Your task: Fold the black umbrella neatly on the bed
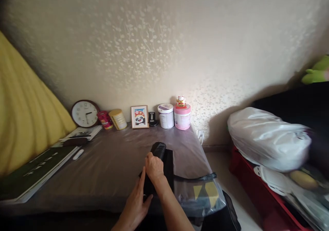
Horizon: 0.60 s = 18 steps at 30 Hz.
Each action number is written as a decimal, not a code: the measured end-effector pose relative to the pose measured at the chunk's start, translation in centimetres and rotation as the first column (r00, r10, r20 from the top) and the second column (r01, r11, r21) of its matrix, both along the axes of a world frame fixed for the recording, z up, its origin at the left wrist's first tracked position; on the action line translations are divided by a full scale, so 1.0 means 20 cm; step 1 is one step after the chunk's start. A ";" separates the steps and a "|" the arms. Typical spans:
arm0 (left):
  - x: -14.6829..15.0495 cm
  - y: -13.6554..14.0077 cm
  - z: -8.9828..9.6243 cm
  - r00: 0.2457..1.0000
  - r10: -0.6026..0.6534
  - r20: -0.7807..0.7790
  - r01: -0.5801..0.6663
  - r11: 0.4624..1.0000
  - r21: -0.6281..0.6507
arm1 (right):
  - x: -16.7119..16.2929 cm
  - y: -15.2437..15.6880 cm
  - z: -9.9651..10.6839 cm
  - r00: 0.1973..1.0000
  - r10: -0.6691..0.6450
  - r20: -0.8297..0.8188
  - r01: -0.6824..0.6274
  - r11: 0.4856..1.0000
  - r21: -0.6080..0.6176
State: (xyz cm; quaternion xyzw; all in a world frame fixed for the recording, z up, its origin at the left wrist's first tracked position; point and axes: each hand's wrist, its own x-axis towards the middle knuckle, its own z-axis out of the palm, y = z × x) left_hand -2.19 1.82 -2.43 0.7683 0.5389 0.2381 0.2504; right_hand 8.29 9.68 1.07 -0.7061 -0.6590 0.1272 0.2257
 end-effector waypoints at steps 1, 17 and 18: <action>0.00 0.01 0.01 1.000 0.005 -0.014 -0.005 1.000 -0.023 | 0.00 0.00 0.00 1.000 0.014 -0.010 -0.014 1.000 0.006; 0.02 0.05 -0.06 0.996 0.076 -0.036 -0.081 0.986 -0.145 | 0.18 -0.06 -0.14 0.914 0.399 0.071 -0.383 0.793 0.475; 0.02 0.06 -0.06 0.997 0.071 -0.042 -0.077 0.986 -0.151 | 0.19 -0.04 -0.16 0.914 0.393 0.098 -0.391 0.794 0.465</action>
